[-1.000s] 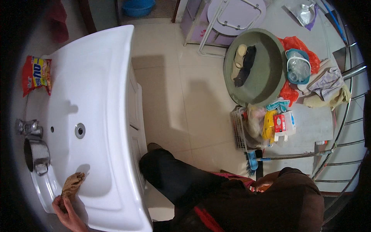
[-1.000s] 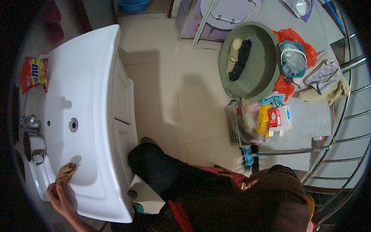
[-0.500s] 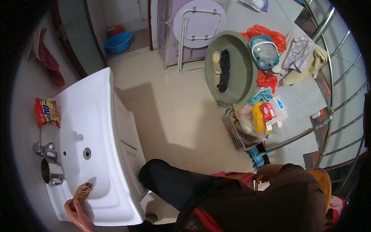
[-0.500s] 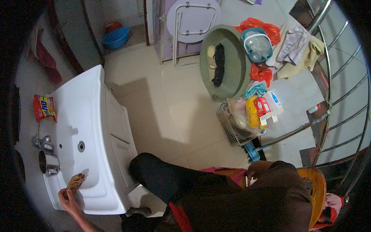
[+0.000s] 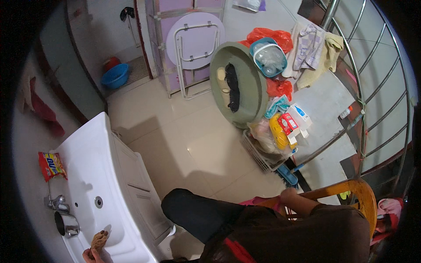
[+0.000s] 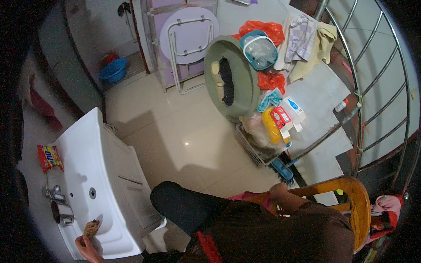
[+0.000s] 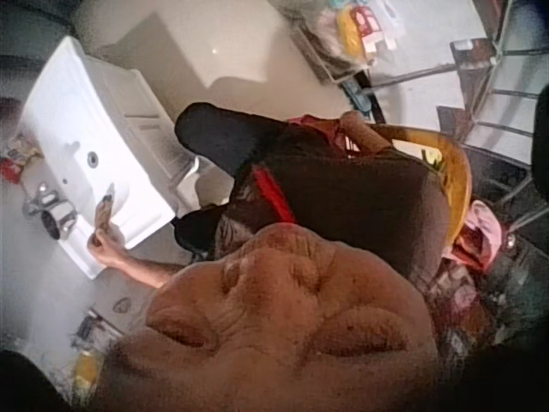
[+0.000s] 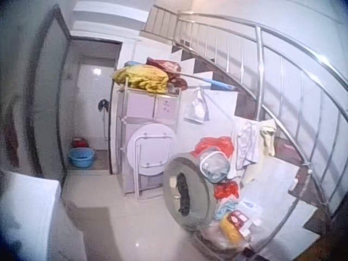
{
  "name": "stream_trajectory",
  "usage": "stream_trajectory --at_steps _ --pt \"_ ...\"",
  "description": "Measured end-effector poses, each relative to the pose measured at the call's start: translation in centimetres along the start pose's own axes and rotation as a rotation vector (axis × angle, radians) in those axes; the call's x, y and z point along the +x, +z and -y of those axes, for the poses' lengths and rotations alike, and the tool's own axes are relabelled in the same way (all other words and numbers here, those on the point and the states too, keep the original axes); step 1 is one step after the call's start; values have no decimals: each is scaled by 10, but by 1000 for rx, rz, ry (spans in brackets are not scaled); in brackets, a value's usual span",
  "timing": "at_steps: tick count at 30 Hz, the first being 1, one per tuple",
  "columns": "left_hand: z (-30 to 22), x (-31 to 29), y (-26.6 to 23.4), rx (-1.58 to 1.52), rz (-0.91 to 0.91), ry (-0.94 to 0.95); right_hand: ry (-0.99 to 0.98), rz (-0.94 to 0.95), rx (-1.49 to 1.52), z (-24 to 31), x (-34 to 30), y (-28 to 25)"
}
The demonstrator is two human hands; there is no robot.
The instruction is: The person cleans a bathroom sink and surrounding items using a cloth. They wipe the sink basin, faucet, and a metal cup, then wash and wring the cloth under running water.
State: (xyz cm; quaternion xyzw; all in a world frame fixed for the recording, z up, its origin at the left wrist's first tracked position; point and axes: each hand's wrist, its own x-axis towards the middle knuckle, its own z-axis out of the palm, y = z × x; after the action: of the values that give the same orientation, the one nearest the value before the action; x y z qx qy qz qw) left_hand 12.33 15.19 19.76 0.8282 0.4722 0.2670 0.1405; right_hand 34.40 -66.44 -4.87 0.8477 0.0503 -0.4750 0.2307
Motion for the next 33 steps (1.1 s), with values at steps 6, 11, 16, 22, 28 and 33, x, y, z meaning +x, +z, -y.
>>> stream_trajectory --at_steps 6,11,16,22,28,33 --pt "-5 1 0 36 6 15 -281 -527 1 44 -44 15" --pt "-10 -2 -5 44 25 3 -194 -466 781 47 -68 14" --pt "-12 -2 -4 66 15 6 330 -269 1225 50 -58 34" --pt "-6 -1 0 -21 19 11 423 -329 1763 46 -59 69" --pt "-4 -3 -1 -44 24 -16 554 -267 2313 32 -63 51" --pt "1 -1 2 -39 26 -34 310 -342 2200 30 -60 62"
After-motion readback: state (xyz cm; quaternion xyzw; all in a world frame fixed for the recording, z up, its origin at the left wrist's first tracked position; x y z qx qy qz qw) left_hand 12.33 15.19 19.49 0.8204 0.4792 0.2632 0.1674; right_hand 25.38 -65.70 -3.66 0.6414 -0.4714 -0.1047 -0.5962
